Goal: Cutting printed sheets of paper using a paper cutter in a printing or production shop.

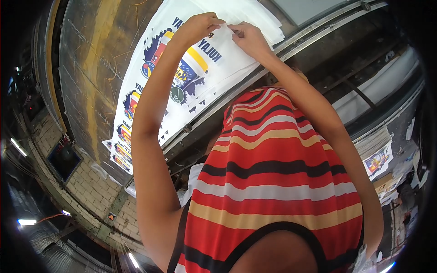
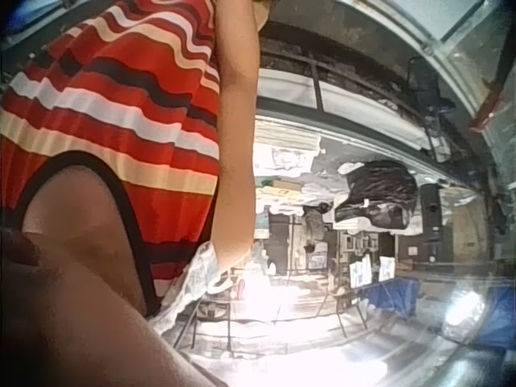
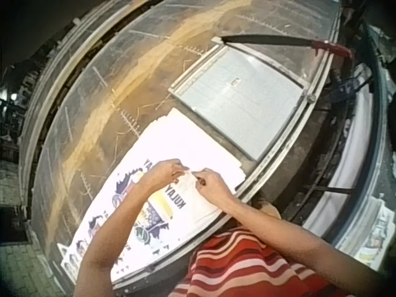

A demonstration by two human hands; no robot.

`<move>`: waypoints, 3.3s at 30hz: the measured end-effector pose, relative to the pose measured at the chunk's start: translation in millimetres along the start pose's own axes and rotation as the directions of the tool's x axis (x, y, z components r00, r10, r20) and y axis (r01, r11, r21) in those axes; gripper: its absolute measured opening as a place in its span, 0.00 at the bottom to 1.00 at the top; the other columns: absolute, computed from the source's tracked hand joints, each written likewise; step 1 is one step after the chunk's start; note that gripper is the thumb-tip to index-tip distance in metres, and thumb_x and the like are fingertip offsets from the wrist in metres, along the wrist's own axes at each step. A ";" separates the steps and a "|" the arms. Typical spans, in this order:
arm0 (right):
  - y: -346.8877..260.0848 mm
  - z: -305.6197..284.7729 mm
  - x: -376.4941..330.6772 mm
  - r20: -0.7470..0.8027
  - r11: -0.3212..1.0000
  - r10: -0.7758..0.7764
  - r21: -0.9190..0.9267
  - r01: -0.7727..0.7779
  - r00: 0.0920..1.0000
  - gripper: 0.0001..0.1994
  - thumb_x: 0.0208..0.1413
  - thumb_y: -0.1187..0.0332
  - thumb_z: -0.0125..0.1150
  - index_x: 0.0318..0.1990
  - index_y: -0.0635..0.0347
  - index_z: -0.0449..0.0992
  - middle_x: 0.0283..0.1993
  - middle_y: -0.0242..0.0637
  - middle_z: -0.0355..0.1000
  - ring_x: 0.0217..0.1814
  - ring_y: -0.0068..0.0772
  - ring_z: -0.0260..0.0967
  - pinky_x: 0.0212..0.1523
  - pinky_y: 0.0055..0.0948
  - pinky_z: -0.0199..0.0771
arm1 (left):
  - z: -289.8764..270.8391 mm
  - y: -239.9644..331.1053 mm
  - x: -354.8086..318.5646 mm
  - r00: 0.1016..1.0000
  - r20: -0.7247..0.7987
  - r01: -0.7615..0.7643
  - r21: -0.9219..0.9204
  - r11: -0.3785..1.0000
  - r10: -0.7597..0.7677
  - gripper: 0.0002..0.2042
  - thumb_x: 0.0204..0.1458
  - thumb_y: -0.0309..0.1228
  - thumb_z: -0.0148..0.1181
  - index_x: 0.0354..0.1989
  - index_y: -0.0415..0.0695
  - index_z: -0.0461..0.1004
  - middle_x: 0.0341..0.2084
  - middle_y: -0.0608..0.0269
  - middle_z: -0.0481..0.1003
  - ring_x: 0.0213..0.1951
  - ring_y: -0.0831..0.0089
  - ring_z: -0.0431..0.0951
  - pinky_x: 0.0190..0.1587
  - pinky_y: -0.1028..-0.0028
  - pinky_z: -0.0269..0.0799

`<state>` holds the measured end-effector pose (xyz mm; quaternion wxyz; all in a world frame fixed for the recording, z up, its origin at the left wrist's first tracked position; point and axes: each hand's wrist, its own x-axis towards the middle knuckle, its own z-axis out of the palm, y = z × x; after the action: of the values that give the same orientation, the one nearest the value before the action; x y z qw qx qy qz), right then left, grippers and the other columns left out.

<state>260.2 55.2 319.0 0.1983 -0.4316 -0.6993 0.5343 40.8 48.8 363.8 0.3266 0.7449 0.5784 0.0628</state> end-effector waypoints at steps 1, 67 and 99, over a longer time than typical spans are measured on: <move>0.5 -0.1 0.8 -0.006 1.000 0.006 0.017 -0.006 1.000 0.17 0.55 0.71 0.61 0.52 0.61 0.81 0.42 0.48 0.77 0.42 0.44 0.76 0.48 0.36 0.76 | 0.6 0.6 -1.9 1.000 -0.002 0.019 0.022 1.000 -0.019 0.13 0.60 0.28 0.60 0.52 0.47 0.81 0.39 0.61 0.78 0.34 0.64 0.80 0.39 0.67 0.77; -1.5 4.9 11.1 -0.044 1.000 -0.017 -0.022 0.016 0.999 0.11 0.57 0.67 0.62 0.44 0.60 0.82 0.42 0.47 0.76 0.44 0.46 0.77 0.49 0.38 0.76 | 11.6 -7.9 -22.2 0.973 -0.151 -0.144 0.191 0.971 0.174 0.17 0.53 0.21 0.63 0.52 0.47 0.80 0.38 0.60 0.74 0.43 0.61 0.75 0.47 0.64 0.73; 4.7 0.7 1.1 0.011 0.980 0.114 0.162 -0.114 0.993 0.15 0.58 0.66 0.61 0.52 0.58 0.82 0.43 0.49 0.82 0.43 0.38 0.81 0.49 0.32 0.78 | 3.7 0.5 2.1 0.999 -0.023 0.037 -0.061 0.997 -0.038 0.07 0.58 0.26 0.61 0.42 0.41 0.82 0.37 0.59 0.80 0.37 0.62 0.81 0.42 0.68 0.76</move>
<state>260.9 56.0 314.2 0.2015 -0.4530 -0.6277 0.6002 43.6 49.0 360.6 0.3430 0.7229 0.5940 0.0833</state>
